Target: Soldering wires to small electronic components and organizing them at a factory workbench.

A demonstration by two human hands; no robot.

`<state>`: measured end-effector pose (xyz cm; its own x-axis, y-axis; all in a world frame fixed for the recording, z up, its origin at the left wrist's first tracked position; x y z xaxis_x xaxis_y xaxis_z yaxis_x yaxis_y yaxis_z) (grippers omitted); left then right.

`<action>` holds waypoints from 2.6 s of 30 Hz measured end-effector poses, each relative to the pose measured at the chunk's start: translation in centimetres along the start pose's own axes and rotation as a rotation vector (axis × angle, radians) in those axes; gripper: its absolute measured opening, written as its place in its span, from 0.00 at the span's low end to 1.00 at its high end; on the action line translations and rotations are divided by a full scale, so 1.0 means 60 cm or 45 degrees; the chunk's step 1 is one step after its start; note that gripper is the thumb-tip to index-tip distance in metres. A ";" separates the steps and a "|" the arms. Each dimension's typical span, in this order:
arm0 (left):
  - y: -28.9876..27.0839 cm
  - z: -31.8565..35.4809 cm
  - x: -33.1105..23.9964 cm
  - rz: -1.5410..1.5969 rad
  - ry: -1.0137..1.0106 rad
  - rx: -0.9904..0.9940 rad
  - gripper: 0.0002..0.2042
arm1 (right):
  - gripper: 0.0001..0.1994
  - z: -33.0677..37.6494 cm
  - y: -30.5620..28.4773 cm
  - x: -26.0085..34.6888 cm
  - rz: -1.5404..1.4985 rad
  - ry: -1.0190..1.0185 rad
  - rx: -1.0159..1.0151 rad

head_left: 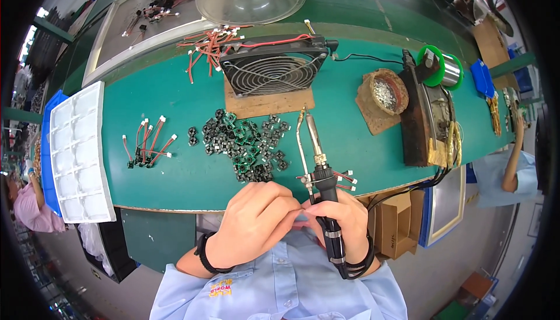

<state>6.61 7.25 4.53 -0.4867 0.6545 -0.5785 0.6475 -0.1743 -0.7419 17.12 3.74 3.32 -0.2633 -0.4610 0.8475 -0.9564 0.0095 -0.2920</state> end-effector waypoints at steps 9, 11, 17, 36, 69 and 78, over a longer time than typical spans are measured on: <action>0.002 0.015 0.002 0.069 -0.043 -0.003 0.10 | 0.19 0.013 -0.003 -0.004 -0.226 0.060 -0.114; 0.004 0.018 0.003 0.110 -0.064 -0.016 0.10 | 0.19 0.015 -0.008 -0.005 -0.276 0.036 -0.204; 0.010 0.026 0.019 0.284 -0.201 0.000 0.07 | 0.19 0.023 -0.006 -0.020 -0.425 0.120 -0.290; -0.033 0.050 0.136 -0.319 -0.536 -0.254 0.09 | 0.19 0.031 -0.014 -0.069 -0.816 0.463 -0.433; 0.072 0.051 0.061 1.915 -0.675 0.150 0.10 | 0.21 -0.037 0.002 0.032 -0.456 0.072 -0.200; 0.075 0.049 0.056 1.923 -0.674 0.166 0.11 | 0.21 -0.036 -0.004 0.031 -0.440 0.058 -0.230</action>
<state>6.13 6.50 -1.76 0.3651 -0.4775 -0.7992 0.6619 -0.4706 0.5835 16.61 4.82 5.92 0.0766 -0.4245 0.9022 -0.9955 0.0184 0.0932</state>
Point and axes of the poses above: each hand's wrist, its own z-axis away from the middle knuckle, its own y-axis out of the palm, x = y × z, the point moved 10 cm from there along -z, towards the middle knuckle, and after that the axes turned 12 degrees about -z, right-handed, at the moved point
